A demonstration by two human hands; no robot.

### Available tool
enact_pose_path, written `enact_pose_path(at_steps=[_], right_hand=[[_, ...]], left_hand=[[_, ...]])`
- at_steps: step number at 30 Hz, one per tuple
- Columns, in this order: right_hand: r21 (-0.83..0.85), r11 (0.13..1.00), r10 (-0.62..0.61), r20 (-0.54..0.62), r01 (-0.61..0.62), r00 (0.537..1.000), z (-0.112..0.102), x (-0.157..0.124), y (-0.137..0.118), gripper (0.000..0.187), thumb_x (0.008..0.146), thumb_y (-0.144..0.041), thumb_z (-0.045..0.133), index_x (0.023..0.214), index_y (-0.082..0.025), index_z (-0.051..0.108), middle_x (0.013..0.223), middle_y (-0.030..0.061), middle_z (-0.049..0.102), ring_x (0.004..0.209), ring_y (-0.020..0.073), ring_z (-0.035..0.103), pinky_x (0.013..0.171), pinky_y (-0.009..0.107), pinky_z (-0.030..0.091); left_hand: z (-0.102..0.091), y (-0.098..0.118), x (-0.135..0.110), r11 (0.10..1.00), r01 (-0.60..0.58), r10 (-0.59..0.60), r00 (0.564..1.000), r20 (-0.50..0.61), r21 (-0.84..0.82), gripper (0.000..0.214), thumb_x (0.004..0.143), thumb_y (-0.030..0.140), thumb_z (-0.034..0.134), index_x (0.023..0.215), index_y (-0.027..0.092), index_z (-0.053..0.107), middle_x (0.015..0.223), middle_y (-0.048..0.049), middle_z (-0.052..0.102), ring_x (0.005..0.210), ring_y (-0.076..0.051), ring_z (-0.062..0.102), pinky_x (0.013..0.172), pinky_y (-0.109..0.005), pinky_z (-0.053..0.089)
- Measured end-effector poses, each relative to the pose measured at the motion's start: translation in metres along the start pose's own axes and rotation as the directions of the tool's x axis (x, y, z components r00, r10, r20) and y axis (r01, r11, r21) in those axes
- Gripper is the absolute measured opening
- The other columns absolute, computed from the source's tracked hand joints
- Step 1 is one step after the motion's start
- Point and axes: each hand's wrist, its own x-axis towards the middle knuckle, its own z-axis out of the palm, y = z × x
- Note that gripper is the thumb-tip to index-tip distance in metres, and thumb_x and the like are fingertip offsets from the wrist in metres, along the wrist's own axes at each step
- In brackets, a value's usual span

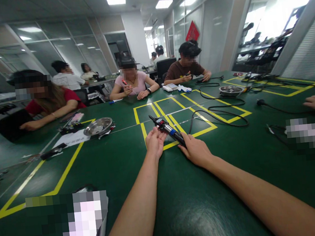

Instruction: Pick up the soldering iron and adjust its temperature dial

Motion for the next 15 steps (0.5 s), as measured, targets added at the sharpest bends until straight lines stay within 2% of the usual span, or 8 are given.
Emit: enact_pose_path(at_steps=[15], right_hand=[[0.003,1.000,-0.022,0.007,0.022,1.000,-0.0007,-0.0003,-0.0003,0.055,0.100,-0.046,0.034,0.146,-0.018,0.026,0.121,0.0159,0.057,0.095,0.0257,0.063,0.076,0.034,0.046]], left_hand=[[0.0017,0.0017,-0.0020,1.000,0.000,-0.001,0.999,-0.040,-0.003,0.014,0.088,0.023,0.065,0.090,0.014,0.055,0.089,-0.0126,0.072,0.089,-0.024,0.073,0.092,-0.049,0.053]])
